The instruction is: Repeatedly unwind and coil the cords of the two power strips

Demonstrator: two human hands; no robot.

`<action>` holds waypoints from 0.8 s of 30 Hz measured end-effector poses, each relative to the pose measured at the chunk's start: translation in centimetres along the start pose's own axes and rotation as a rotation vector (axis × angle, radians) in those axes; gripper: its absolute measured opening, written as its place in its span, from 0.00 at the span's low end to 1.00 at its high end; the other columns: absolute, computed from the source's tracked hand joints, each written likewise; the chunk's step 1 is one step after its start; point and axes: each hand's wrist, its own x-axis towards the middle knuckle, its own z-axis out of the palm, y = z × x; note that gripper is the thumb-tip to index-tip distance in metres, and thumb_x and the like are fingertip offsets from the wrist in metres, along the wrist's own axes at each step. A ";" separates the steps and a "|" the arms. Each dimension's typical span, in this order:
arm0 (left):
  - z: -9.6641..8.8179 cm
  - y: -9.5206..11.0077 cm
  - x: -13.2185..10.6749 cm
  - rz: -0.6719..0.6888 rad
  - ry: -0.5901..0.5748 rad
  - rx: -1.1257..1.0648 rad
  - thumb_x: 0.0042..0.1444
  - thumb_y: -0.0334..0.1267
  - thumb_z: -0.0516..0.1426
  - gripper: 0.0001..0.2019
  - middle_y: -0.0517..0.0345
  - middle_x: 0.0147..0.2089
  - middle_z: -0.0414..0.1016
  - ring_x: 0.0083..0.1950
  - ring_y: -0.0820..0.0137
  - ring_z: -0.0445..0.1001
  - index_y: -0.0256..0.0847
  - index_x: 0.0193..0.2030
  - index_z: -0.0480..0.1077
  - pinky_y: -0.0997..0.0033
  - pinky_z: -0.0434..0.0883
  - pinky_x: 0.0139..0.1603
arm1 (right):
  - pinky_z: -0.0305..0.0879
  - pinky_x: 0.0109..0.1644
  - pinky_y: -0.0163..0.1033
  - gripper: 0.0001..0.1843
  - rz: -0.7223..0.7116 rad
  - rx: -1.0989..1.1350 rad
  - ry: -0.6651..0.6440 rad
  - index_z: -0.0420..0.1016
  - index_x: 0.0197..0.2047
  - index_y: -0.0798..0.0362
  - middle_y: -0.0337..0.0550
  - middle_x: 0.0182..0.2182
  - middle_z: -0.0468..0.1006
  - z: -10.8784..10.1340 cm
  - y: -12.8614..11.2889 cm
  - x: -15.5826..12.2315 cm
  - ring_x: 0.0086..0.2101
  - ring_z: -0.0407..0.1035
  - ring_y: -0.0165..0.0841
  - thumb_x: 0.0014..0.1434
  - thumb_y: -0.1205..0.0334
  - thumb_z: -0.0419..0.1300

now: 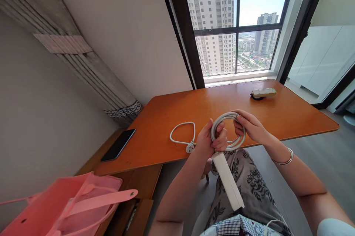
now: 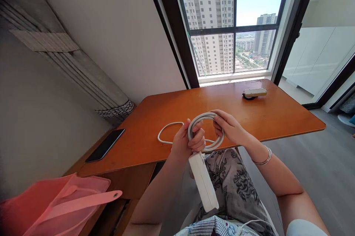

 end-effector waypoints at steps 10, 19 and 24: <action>0.3 -0.3 0.1 0.107 0.069 -0.068 0.63 0.56 0.55 0.23 0.75 0.14 0.41 0.13 0.81 0.32 0.43 0.27 0.53 0.82 0.47 0.11 | 0.59 0.25 0.34 0.29 -0.068 0.074 0.182 0.72 0.51 0.53 0.34 0.26 0.63 1.5 1.5 -0.3 0.22 0.57 0.25 0.61 0.37 0.58; 0.4 -0.3 0.0 0.183 0.080 -0.027 0.57 0.61 0.59 0.25 0.74 0.19 0.55 0.11 0.84 0.37 0.43 0.29 0.54 0.81 0.48 0.11 | 0.63 0.27 0.37 0.30 -0.011 0.120 0.273 0.63 0.32 0.49 0.35 0.22 0.66 2.9 4.0 -0.7 0.23 0.61 0.30 0.57 0.27 0.54; 0.9 -0.7 0.2 0.210 0.098 0.099 0.52 0.58 0.64 0.26 0.60 0.29 0.74 0.17 0.79 0.61 0.41 0.27 0.56 0.75 0.64 0.19 | 0.64 0.28 0.38 0.30 -0.037 0.130 0.359 0.63 0.30 0.48 0.37 0.22 0.67 3.4 4.4 -0.5 0.24 0.62 0.31 0.57 0.27 0.54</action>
